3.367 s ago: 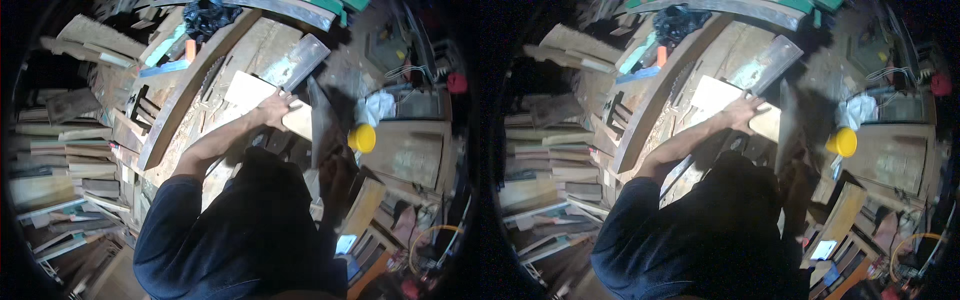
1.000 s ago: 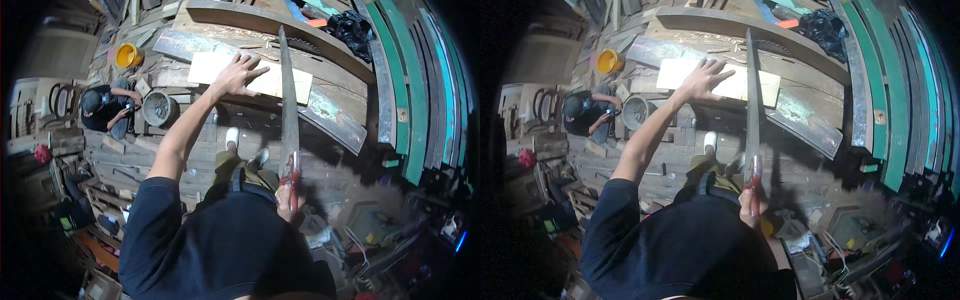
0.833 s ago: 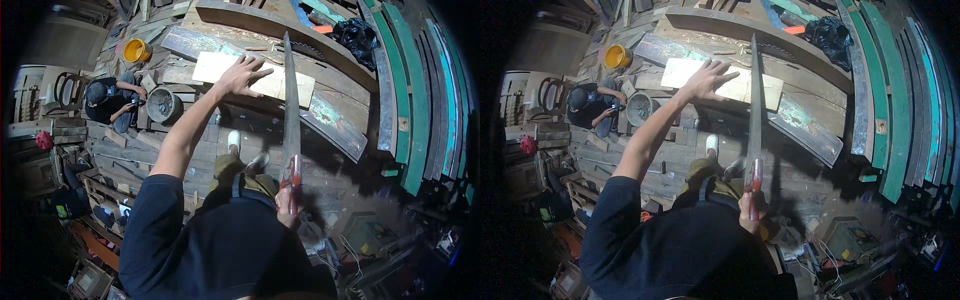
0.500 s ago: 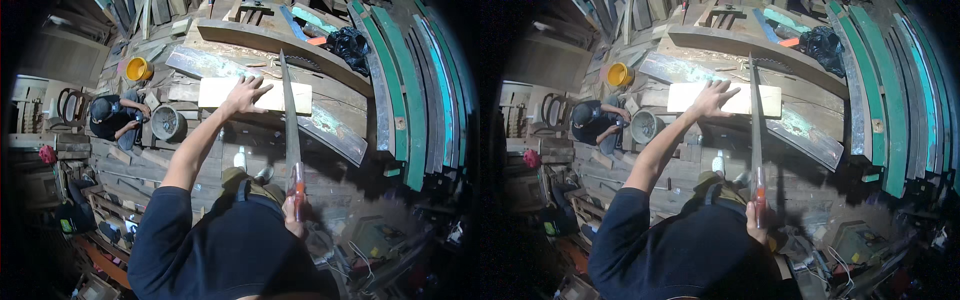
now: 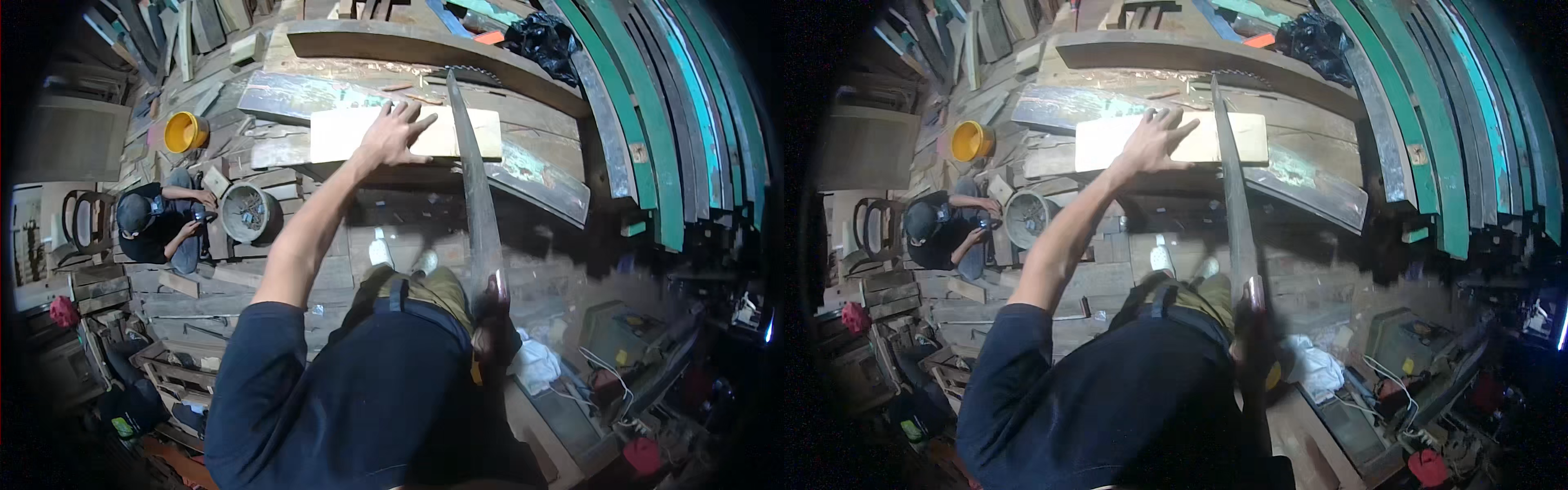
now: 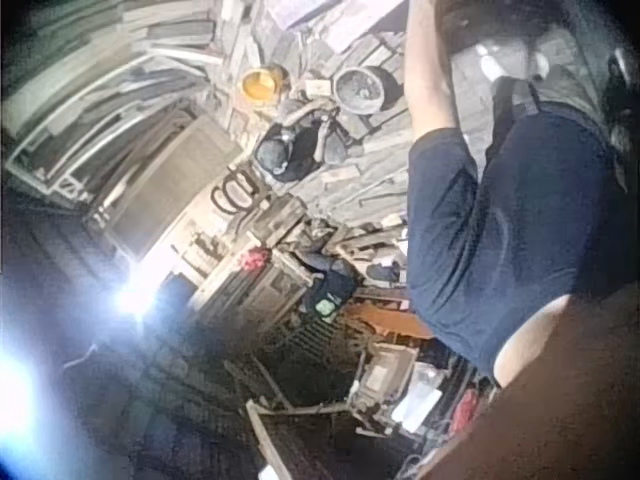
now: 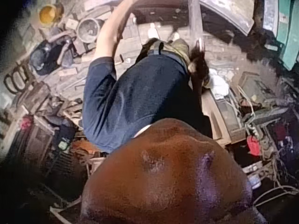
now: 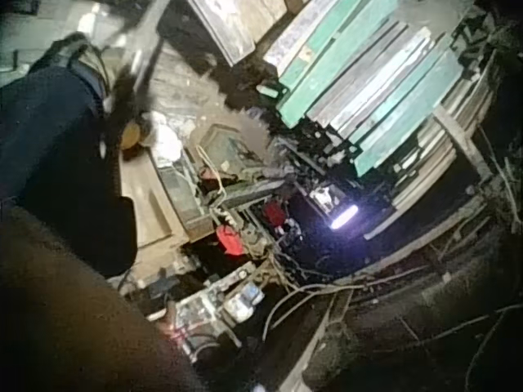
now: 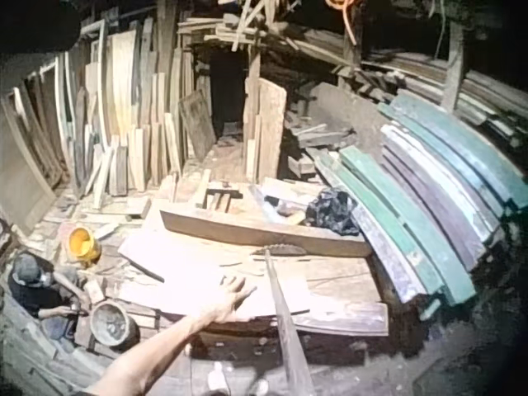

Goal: The person cuts a piece of wood using a hand saw, then aligns wooden boards on the workbench and saws into them.

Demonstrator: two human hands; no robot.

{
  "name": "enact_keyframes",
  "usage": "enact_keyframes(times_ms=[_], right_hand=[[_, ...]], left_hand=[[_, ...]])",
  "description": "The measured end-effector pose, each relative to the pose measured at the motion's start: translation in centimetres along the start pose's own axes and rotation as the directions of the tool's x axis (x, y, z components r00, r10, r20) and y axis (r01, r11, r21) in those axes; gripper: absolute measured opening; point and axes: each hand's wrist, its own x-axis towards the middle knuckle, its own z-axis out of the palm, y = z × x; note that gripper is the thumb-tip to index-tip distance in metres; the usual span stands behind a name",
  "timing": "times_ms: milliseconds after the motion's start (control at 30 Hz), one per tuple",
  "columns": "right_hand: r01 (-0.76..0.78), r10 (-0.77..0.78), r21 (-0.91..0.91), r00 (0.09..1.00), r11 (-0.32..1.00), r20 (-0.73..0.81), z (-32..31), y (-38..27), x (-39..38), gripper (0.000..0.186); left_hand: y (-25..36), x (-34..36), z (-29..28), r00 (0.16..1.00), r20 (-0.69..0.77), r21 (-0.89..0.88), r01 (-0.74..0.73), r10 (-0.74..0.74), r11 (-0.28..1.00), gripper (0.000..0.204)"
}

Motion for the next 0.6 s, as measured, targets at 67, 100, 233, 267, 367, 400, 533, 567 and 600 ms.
enact_keyframes(times_ms=[67, 100, 233, 267, 367, 400, 533, 567, 600], right_hand=[[-0.01, 0.01, -0.024, 1.0, 1.0, 0.002, 0.5, 0.6, -0.6, 0.018], [0.015, -0.016, -0.048, 1.0, 0.999, -0.014, 1.3, 1.1, -0.4, 0.018], [0.125, -0.144, -0.39, 0.989, 0.912, -0.02, 4.9, 3.1, 0.7, 0.018], [0.237, -0.284, -0.56, 0.959, 0.794, 0.003, 5.2, 3.3, 0.5, 0.018], [0.225, -0.255, -0.4, 0.967, 0.888, -0.022, 4.1, 3.4, -1.7, 0.017], [0.098, -0.098, -0.181, 0.995, 0.979, 0.006, 3.1, 3.2, -2.6, 0.017], [-0.139, 0.126, 0.149, 0.988, 0.979, 0.094, 0.7, 2.7, -3.4, 0.015], [-0.139, 0.124, 0.161, 0.987, 0.977, 0.099, 1.1, 3.0, -2.7, 0.015], [-0.132, 0.117, 0.177, 0.989, 0.975, 0.09, 1.5, 3.4, -2.2, 0.015]], left_hand=[[-0.1, -0.1, 0.0, 1.0, 0.025, -0.028, 0.001, -0.001, 1.0, 0.093], [-0.2, 0.0, -0.1, 1.0, 0.011, -0.025, -0.011, 0.011, 1.0, 0.093], [-0.2, 0.4, -0.4, 0.995, 0.097, -0.04, 0.018, -0.014, 0.999, 0.094], [-0.2, 0.5, -0.6, 0.991, 0.129, -0.038, 0.028, -0.023, 0.999, 0.095], [-0.1, 0.5, -0.7, 0.982, 0.186, -0.053, 0.037, -0.027, 0.998, 0.097], [-0.2, 0.5, -0.7, 0.982, 0.189, -0.034, 0.038, -0.031, 0.999, 0.097], [0.1, 0.5, -0.5, 0.987, 0.154, -0.052, 0.053, -0.044, 0.997, 0.098], [0.1, 0.5, -0.5, 0.99, 0.132, -0.016, 0.044, -0.041, 0.999, 0.098], [0.2, 0.6, -0.4, 0.993, 0.108, -0.026, 0.047, -0.044, 0.999, 0.097]])
